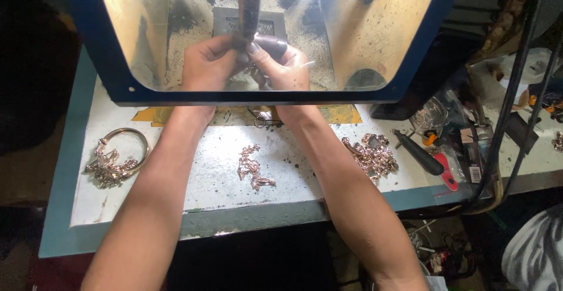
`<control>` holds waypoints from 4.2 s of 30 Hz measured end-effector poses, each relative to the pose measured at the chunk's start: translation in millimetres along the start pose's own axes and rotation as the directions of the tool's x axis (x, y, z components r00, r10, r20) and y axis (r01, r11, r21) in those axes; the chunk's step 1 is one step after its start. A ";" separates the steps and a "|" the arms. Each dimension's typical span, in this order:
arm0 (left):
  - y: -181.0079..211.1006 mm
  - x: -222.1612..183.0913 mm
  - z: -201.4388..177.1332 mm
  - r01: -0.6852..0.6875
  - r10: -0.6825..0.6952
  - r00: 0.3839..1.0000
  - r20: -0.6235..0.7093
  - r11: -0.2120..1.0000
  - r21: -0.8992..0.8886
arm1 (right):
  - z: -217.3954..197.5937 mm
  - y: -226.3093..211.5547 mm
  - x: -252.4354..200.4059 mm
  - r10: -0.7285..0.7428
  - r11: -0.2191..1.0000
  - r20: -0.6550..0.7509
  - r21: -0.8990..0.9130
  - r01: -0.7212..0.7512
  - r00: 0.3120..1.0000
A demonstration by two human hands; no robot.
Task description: Polishing and finishing metal jewelry components using a bench-mounted polishing wheel and a handheld rotary tool.
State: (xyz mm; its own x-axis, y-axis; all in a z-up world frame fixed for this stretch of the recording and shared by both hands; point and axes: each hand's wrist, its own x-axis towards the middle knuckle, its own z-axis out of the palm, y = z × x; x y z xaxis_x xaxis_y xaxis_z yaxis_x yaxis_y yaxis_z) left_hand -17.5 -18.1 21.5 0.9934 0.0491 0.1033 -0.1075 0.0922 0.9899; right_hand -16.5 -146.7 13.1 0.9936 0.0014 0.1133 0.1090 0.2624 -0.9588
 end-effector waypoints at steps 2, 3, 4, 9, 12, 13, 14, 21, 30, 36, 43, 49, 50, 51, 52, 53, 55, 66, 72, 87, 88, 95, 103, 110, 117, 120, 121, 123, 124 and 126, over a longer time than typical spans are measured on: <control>-5.7 2.5 -1.8 0.002 -0.002 1.000 0.009 1.000 0.008 | -0.9 0.5 -1.6 0.006 1.000 -0.003 0.000 -0.006 1.000; -7.9 4.2 -3.3 0.004 -0.004 1.000 0.023 1.000 0.016 | -0.6 0.5 -1.9 0.009 1.000 -0.009 -0.001 -0.009 1.000; -1.0 0.6 -3.3 0.001 -0.001 1.000 0.018 1.000 0.017 | -1.6 2.0 -1.7 0.009 1.000 -0.004 0.001 -0.009 1.000; 11.9 -4.0 -2.9 0.063 -0.064 0.998 0.009 0.996 0.068 | -7.3 8.4 2.0 -0.053 0.998 0.055 -0.017 0.054 0.997; 15.8 -3.6 -4.1 0.079 -0.080 0.997 0.009 0.991 0.107 | -5.9 9.1 1.4 -0.053 0.998 0.045 -0.024 0.054 0.998; 13.1 -2.0 -4.4 0.079 -0.080 0.997 0.006 0.991 0.106 | -5.5 8.4 0.9 -0.052 0.998 0.048 -0.024 0.053 0.997; 10.8 -0.2 -4.8 0.078 -0.079 0.997 0.005 0.991 0.107 | -4.8 7.4 0.6 -0.061 0.998 0.056 -0.030 0.062 0.997; 10.1 2.1 -5.8 0.103 -0.104 0.995 -0.004 0.988 0.111 | -9.0 17.3 4.6 -0.138 0.989 0.107 -0.031 0.142 0.985; 5.1 -4.0 -12.7 0.065 -0.068 0.991 0.114 0.998 0.026 | -18.3 -17.5 -5.6 0.031 0.995 0.139 -0.099 -0.017 0.990; 6.9 -0.5 -23.9 0.153 -0.153 0.964 0.217 0.988 0.016 | -21.2 -52.6 -30.8 0.276 0.919 0.016 -0.296 -0.259 0.961; -17.0 10.6 -23.0 0.098 -0.077 0.972 0.222 0.992 -0.082 | -17.2 -86.3 -87.0 0.274 0.769 0.041 -0.609 -0.193 0.961; -30.1 16.4 -23.2 -0.030 0.045 0.987 0.155 0.995 -0.099 | -55.8 -86.5 -132.5 0.306 0.623 0.027 -0.761 -0.178 0.952; -30.4 16.1 -23.5 -0.042 0.056 0.983 0.176 0.996 -0.083 | -59.5 -88.5 -138.6 0.268 0.574 0.030 -0.808 -0.135 0.963; -30.8 15.7 -23.5 -0.054 0.066 0.978 0.198 0.996 -0.068 | -63.5 -90.7 -144.9 0.231 0.519 0.036 -0.850 -0.092 0.972; -30.3 15.2 -22.5 -0.052 0.065 0.978 0.200 0.996 -0.068 | -64.4 -95.1 -150.9 0.231 0.519 0.032 -0.850 -0.095 0.972; -29.7 14.6 -21.5 -0.031 0.047 0.980 0.192 0.996 -0.085 | -65.3 -99.7 -157.0 0.142 0.369 0.076 -0.929 0.019 0.987; -27.7 12.1 -20.2 -0.010 0.029 0.982 0.186 0.994 -0.105 | -70.6 -105.5 -169.8 0.062 0.195 0.135 -0.973 0.120 0.989; -49.2 19.0 -23.9 -0.292 0.263 0.945 0.195 0.947 0.135 | -85.6 -38.2 -208.9 -0.339 0.763 -0.209 -0.631 0.138 0.917; -26.6 -3.5 -13.8 -0.154 0.126 0.981 0.150 0.969 0.194 | -97.9 -24.6 -214.1 -0.351 0.695 -0.249 -0.715 0.073 0.903; -40.8 13.5 -11.5 -0.201 0.120 0.975 0.189 0.843 0.499 | -89.2 -34.1 -210.0 -0.349 0.425 0.241 -0.821 0.382 0.906; -41.0 14.9 -9.9 -0.200 0.121 0.975 0.187 0.845 0.497 | -87.9 -34.6 -210.9 -0.348 0.423 0.243 -0.821 0.383 0.905; -33.1 11.8 1.8 -0.075 -0.041 0.982 0.186 0.816 0.573 | -96.7 -22.1 -209.8 -0.373 0.344 0.341 -0.813 0.470 0.863; -21.9 3.8 4.4 -0.112 -0.077 0.968 0.240 0.722 0.683 | -71.1 -8.2 -200.6 -0.354 0.302 0.460 -0.767 0.565 0.814; -21.5 2.6 4.7 -0.138 -0.062 0.963 0.263 0.722 0.678 | -37.2 -6.8 -185.7 -0.286 0.148 0.508 -0.814 0.561 0.812; -26.9 6.8 -2.4 -0.184 0.004 0.956 0.294 0.789 0.586 | -29.9 -17.9 -189.7 -0.130 0.545 0.324 -0.766 0.340 0.937; -34.8 10.3 -4.0 -0.246 0.089 0.953 0.290 0.787 0.566 | -9.6 -36.5 -192.1 0.001 0.737 0.113 -0.672 0.076 0.994; -36.3 11.2 -4.1 -0.243 0.087 0.954 0.288 0.786 0.568 | -10.1 -37.4 -192.1 0.003 0.738 0.115 -0.670 0.075 0.993; -39.0 12.3 -3.6 -0.281 0.127 0.948 0.290 0.761 0.585 | -11.8 -39.4 -192.8 -0.043 0.675 0.132 -0.727 0.126 0.990; -39.7 12.6 -2.9 -0.278 0.125 0.949 0.289 0.761 0.586 | -17.3 -36.2 -194.0 -0.040 0.676 0.132 -0.726 0.125 0.990; -40.3 13.3 -1.4 -0.282 0.113 0.948 0.298 0.733 0.619 | -28.2 -30.2 -196.2 -0.099 0.746 0.224 -0.629 0.221 0.970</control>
State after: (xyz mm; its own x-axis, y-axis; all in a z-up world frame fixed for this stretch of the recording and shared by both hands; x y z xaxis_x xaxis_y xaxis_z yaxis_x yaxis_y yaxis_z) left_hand 0.0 -19.7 -17.2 0.9412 -0.2391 0.2386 -0.3345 -0.5618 0.7566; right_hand -213.9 -182.1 12.5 0.9457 0.1914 0.2629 0.3204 -0.4108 -0.8536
